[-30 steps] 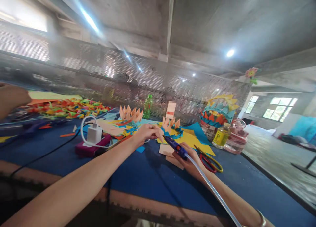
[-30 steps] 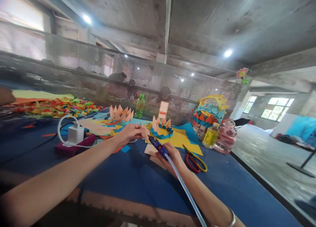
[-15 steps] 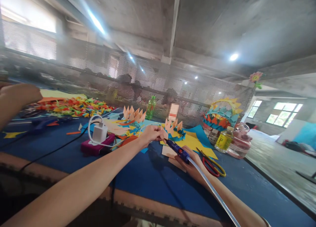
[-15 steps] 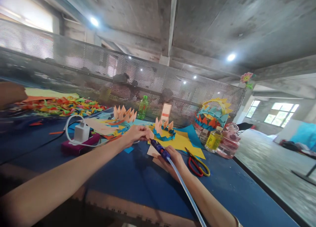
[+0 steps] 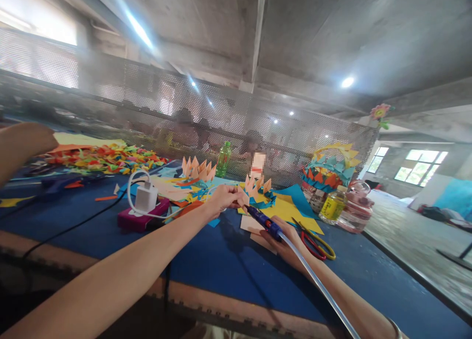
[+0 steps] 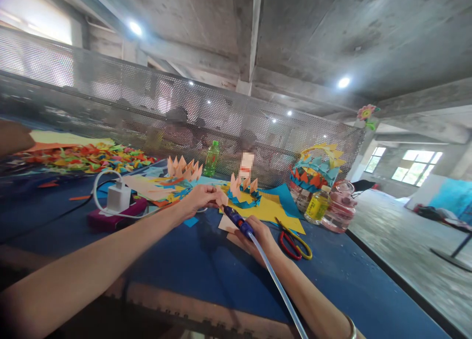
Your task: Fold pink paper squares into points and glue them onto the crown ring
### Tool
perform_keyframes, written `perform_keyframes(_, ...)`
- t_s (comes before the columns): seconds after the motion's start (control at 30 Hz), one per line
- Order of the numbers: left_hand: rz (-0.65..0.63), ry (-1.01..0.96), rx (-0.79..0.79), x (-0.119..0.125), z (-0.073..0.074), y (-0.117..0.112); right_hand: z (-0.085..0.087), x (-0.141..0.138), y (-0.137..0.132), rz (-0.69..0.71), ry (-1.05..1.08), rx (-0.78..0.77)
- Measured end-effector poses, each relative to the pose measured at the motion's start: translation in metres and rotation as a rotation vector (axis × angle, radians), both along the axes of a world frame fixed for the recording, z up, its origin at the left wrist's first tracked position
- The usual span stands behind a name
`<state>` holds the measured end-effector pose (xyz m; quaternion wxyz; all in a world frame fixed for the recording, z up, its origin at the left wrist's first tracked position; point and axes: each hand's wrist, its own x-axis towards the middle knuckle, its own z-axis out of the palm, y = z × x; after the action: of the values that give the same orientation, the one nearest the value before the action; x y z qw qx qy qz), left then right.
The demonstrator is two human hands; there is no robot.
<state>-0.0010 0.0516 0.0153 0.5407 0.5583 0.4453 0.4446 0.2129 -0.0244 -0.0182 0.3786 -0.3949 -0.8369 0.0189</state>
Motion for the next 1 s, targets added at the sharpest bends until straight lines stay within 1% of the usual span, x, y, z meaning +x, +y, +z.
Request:
perform_keyframes(0.33, 0.022, 0.005, -0.002, 0.001, 0.003, -0.005, 0.001, -0.001, -0.003, -0.008, 0.001, -0.013)
perform_keyframes(0.57, 0.046, -0.009, 0.001, 0.000, 0.004, -0.001, 0.002, -0.001, -0.003, -0.001, 0.002, -0.021)
perform_keyframes(0.83, 0.086, -0.018, 0.050, -0.005, 0.009, -0.005, 0.004, 0.000, -0.005, -0.001, -0.002, -0.044)
perform_keyframes(1.0, 0.095, -0.030, 0.054, -0.006, 0.011, -0.006, 0.004, 0.000, -0.007, -0.007, -0.011, -0.053)
